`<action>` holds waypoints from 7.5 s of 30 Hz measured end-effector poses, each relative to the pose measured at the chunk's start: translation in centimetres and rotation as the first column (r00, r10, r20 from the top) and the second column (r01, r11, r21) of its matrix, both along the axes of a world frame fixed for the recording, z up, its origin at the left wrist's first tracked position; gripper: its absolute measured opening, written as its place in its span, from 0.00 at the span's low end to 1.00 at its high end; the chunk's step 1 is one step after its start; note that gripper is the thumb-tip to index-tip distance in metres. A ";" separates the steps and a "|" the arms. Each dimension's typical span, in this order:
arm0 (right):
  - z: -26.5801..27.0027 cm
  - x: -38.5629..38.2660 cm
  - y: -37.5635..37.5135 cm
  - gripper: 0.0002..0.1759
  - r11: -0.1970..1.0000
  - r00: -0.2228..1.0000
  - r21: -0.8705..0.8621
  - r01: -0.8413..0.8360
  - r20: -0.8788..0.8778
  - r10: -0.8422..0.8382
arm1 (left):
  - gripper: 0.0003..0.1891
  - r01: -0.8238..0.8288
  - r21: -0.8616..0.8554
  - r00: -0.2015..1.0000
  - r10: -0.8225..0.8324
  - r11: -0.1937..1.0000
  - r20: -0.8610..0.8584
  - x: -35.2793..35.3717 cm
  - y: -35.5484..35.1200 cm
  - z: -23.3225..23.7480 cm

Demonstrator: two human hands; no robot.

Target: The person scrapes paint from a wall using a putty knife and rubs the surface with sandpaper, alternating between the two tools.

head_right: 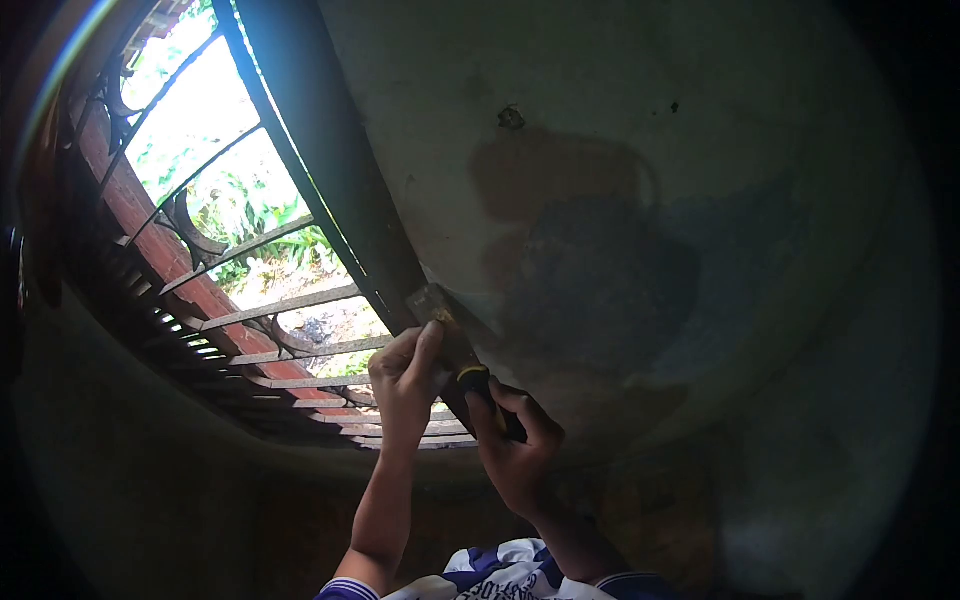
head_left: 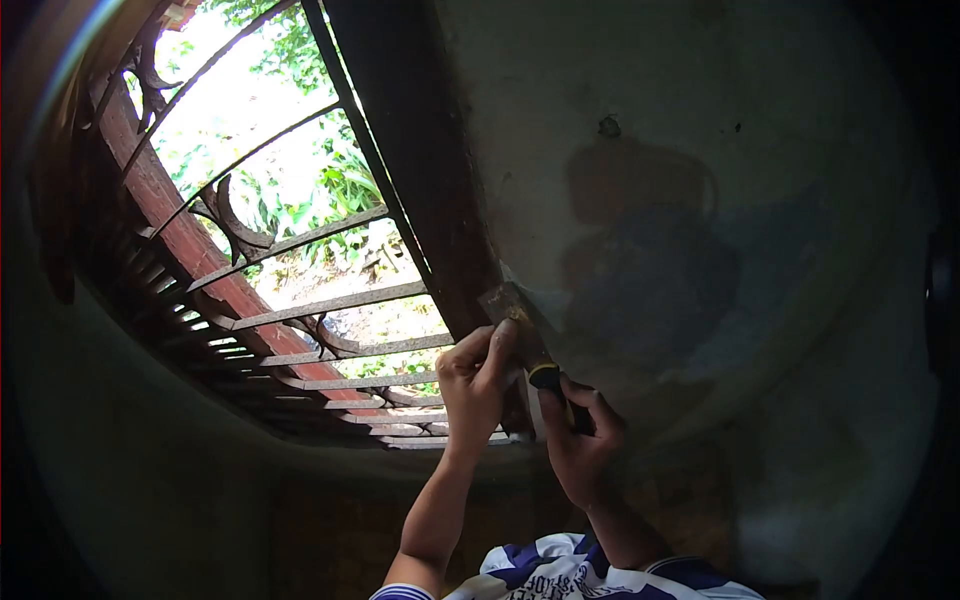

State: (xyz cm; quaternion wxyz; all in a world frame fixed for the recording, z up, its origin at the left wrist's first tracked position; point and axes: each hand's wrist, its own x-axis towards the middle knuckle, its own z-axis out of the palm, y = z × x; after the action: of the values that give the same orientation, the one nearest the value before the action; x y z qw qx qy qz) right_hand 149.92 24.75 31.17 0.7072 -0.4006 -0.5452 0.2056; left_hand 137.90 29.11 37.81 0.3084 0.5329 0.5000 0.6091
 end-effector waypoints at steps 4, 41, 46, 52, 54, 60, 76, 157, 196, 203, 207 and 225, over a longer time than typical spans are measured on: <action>1.1 0.0 0.6 0.13 1.000 1.000 0.015 0.013 0.019 -0.013 | 0.11 0.008 0.063 0.996 -0.002 0.998 -0.086 -0.2 0.1 0.9; 1.9 -1.1 0.6 0.11 0.999 0.986 0.019 -0.047 -0.159 0.049 | 0.12 -0.020 0.240 0.995 0.043 0.971 -0.089 0.4 0.5 1.2; -0.2 -1.5 0.9 0.11 0.997 0.967 0.012 -0.072 -0.244 0.073 | 0.11 -0.043 0.103 0.994 0.052 0.994 -0.092 0.4 0.2 0.8; 1.5 -1.5 1.0 0.11 0.996 0.984 0.083 -0.034 -0.174 0.048 | 0.10 -0.020 0.283 0.988 0.061 0.959 -0.139 0.0 0.6 0.7; 0.2 -1.6 1.2 0.11 0.996 0.979 0.087 -0.019 -0.199 0.036 | 0.08 -0.010 0.265 0.988 0.050 0.964 -0.146 0.0 0.7 0.4; 1.5 -1.8 1.4 0.11 0.994 0.965 0.055 -0.091 -0.241 0.102 | 0.06 -0.033 0.374 0.953 0.142 0.927 -0.269 0.1 0.9 1.7; 0.4 -4.0 2.6 0.11 0.996 0.980 0.072 -0.046 -0.191 0.059 | 0.21 0.121 0.483 0.714 0.262 0.867 -0.649 -2.4 2.0 2.0; 3.2 -7.2 -0.5 0.07 0.969 0.883 -0.131 -0.209 -0.451 0.129 | 0.13 0.262 0.418 0.947 -0.149 0.870 -0.284 -3.4 3.4 4.3; 4.6 -6.0 -1.4 0.07 0.948 0.873 -0.189 -0.257 -0.467 0.143 | 0.18 0.359 0.297 0.925 -0.381 0.885 0.015 -2.7 2.4 3.2; 5.8 -6.6 -1.5 0.07 0.947 0.852 -0.207 -0.246 -0.511 0.110 | 0.18 0.419 0.210 0.891 -0.445 0.883 0.092 -2.6 2.1 4.5; 4.9 -6.2 -1.3 0.09 0.950 0.841 -0.174 -0.258 -0.525 0.132 | 0.18 0.411 0.263 0.892 -0.444 0.873 0.083 -2.4 2.4 3.6; 5.2 -6.1 -1.0 0.08 0.953 0.865 -0.182 -0.241 -0.485 0.126 | 0.05 0.391 0.328 0.916 -0.399 0.860 -0.044 -2.4 2.7 2.9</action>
State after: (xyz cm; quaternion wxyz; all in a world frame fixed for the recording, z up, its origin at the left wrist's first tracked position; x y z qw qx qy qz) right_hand 143.77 23.75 36.40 0.7419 -0.3663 -0.3656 0.4262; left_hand 135.49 31.81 40.71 0.3392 0.6601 0.2672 0.6147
